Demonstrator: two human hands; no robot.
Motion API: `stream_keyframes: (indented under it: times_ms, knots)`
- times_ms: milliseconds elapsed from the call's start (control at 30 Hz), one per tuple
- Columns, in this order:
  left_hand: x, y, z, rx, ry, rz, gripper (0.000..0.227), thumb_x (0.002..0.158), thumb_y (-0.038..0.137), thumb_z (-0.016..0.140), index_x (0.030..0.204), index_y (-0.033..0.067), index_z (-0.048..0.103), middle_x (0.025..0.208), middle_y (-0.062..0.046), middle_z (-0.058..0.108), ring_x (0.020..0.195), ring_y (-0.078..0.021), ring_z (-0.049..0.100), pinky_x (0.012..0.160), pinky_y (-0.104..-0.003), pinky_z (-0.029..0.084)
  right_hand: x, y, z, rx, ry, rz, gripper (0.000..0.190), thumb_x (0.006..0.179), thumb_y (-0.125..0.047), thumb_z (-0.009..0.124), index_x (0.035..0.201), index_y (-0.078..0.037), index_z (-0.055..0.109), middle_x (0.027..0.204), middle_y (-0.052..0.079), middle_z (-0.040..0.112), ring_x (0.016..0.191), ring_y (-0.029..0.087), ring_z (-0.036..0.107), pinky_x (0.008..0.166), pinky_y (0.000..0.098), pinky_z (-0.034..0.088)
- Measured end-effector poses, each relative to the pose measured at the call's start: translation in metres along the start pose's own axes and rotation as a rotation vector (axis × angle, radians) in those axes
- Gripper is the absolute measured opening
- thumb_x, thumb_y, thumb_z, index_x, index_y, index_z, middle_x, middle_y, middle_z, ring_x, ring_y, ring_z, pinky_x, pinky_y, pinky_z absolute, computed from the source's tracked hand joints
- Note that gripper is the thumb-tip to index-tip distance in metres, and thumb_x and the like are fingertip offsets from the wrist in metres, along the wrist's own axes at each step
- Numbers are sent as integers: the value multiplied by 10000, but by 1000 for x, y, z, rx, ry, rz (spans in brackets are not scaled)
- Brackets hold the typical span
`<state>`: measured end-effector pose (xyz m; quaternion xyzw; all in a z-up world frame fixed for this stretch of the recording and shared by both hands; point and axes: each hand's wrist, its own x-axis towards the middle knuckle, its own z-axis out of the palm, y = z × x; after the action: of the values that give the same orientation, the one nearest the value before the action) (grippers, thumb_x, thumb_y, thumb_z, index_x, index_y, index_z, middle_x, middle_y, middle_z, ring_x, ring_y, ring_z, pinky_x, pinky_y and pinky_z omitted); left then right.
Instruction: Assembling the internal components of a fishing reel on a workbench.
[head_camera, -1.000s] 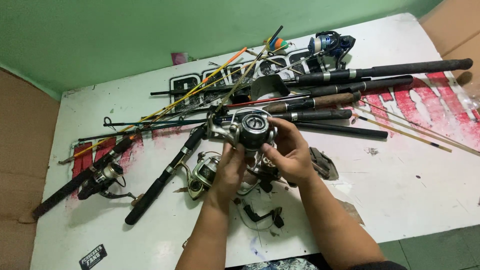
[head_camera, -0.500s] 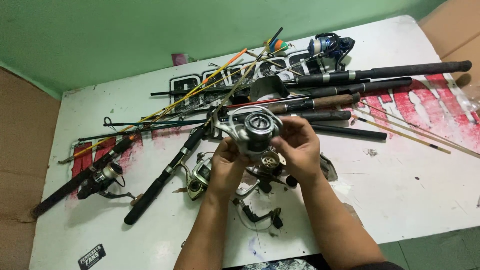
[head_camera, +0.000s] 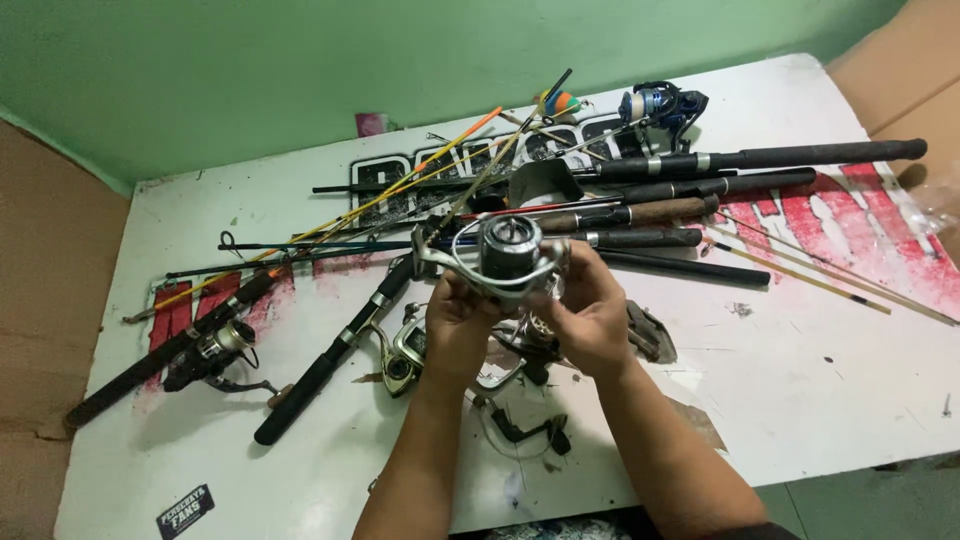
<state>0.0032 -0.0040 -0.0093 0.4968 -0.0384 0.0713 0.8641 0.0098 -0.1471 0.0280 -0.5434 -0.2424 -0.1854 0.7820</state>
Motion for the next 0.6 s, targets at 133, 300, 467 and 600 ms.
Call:
stream_keyframes:
  times_ms: [133, 300, 467, 600]
  knots:
    - [8, -5, -11, -465, 65, -130, 97, 868, -59, 569, 940, 6, 571, 718, -179, 688, 602, -256, 688, 674, -597, 660, 1, -2, -12, -124, 110, 32, 328, 959, 28, 683, 1270, 81, 594, 1178, 209, 681, 1077, 262, 684, 965, 412, 543]
    - [6, -2, -7, -171, -8, 72, 233, 860, -161, 664, 1015, -9, 579, 895, -161, 712, 742, -259, 732, 708, -513, 683, -3, -18, -5, -26, 21, 202, 416, 975, -40, 640, 1372, 64, 569, 1242, 211, 686, 1176, 233, 631, 1006, 433, 522]
    - [5, -13, -8, -168, -139, 115, 290, 884, 5, 749, 1120, 15, 580, 976, -165, 719, 864, -251, 742, 754, -480, 680, 9, -28, 8, 124, -59, 240, 594, 931, -77, 692, 1468, 37, 466, 1352, 222, 616, 1269, 276, 568, 1091, 493, 459]
    - [5, -14, -14, -208, -213, 60, 253, 942, 3, 674, 1171, -8, 566, 980, -202, 715, 868, -316, 752, 760, -497, 672, 6, -17, -2, 171, -109, 295, 732, 826, -11, 780, 1481, 47, 459, 1370, 242, 619, 1289, 320, 583, 1111, 511, 455]
